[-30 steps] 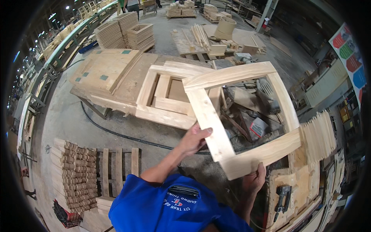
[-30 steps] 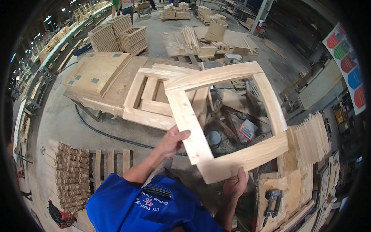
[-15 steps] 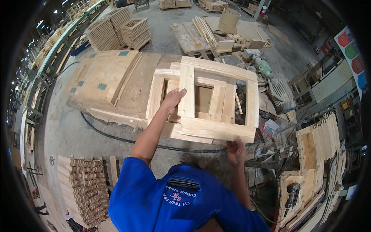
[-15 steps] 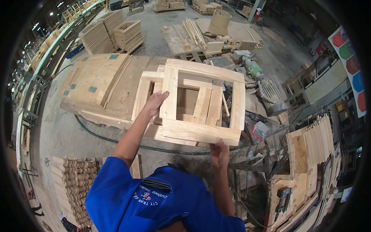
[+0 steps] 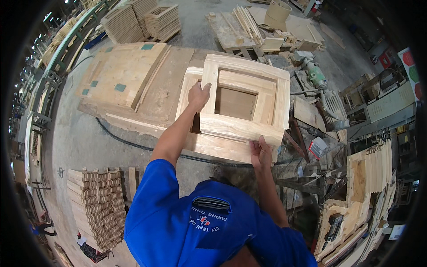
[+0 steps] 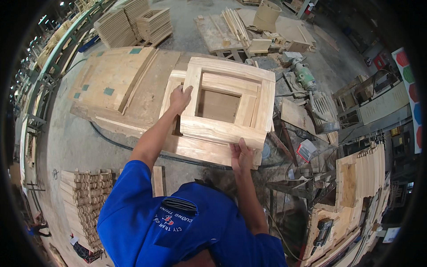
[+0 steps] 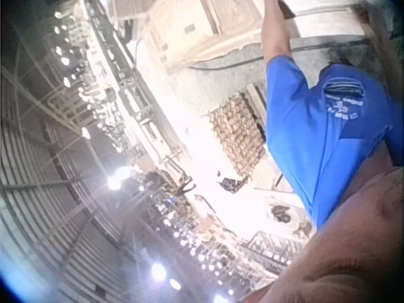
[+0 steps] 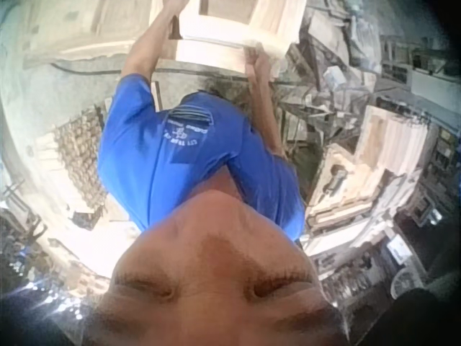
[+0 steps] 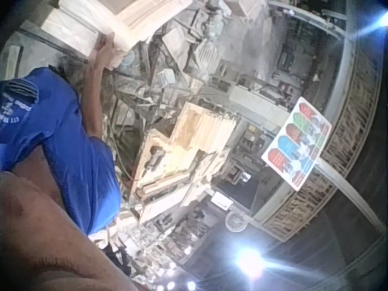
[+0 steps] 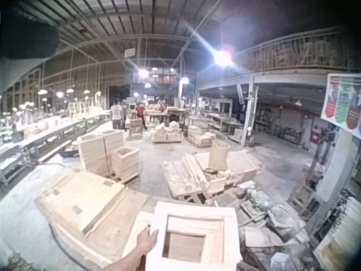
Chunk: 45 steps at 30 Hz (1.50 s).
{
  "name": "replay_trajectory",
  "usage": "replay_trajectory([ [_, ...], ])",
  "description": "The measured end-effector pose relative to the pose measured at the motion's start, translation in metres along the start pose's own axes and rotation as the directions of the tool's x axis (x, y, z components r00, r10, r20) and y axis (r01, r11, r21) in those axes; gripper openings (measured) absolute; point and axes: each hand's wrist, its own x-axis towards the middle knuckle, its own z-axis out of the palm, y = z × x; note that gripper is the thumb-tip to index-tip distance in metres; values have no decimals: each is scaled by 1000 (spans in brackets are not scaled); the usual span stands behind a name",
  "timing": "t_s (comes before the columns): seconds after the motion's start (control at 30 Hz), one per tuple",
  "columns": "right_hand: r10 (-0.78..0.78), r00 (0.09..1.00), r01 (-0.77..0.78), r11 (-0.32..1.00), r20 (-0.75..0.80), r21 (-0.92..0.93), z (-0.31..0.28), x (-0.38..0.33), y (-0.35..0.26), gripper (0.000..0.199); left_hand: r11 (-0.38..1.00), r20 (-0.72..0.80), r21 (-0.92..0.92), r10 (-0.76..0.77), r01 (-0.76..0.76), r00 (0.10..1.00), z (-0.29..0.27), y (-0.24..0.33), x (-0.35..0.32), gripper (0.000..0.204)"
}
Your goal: The person assembles wooden frames by positioning pieces on a jig and securing them with a pneumatic nail gun. They repeatedly pick up frame components, align them, and fasten them together, then stack the completed frames on a nearby pile.
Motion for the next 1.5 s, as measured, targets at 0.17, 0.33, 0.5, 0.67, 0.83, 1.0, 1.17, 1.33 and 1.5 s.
replay_trajectory([
  [0.17,14,998,-13,1000,-55,10,6,5,10,28,948,-2,320,-5,6,1000,-3,3,2,65],
  [0.33,126,984,-144,979,-129,-146,6,0,4,27,849,11,520,110,-99,994,-8,13,-4,77],
  [0.5,263,930,-354,829,-258,-433,-3,1,-20,35,806,197,582,-14,-105,980,-2,42,-20,91],
  [0.67,127,936,-311,739,-330,-598,-10,-9,-40,33,809,219,585,-89,-58,972,-3,30,-24,90],
  [0.83,-400,895,75,571,-197,-818,-51,21,-76,29,789,203,609,-59,-79,977,0,34,-26,90],
  [1.0,-471,882,157,337,-21,-928,-72,88,-101,31,796,215,594,-21,-113,976,5,40,-24,86],
  [1.17,-115,970,-76,691,-213,-719,-49,107,-97,27,798,210,596,-46,-90,977,0,31,-24,85],
  [1.33,-145,975,-28,669,-167,-743,-56,110,-101,19,798,227,591,-19,-122,974,2,33,-22,87],
  [1.5,-143,971,-48,668,-191,-743,-56,105,-96,19,797,206,595,-26,-104,978,-2,30,-28,89],
])
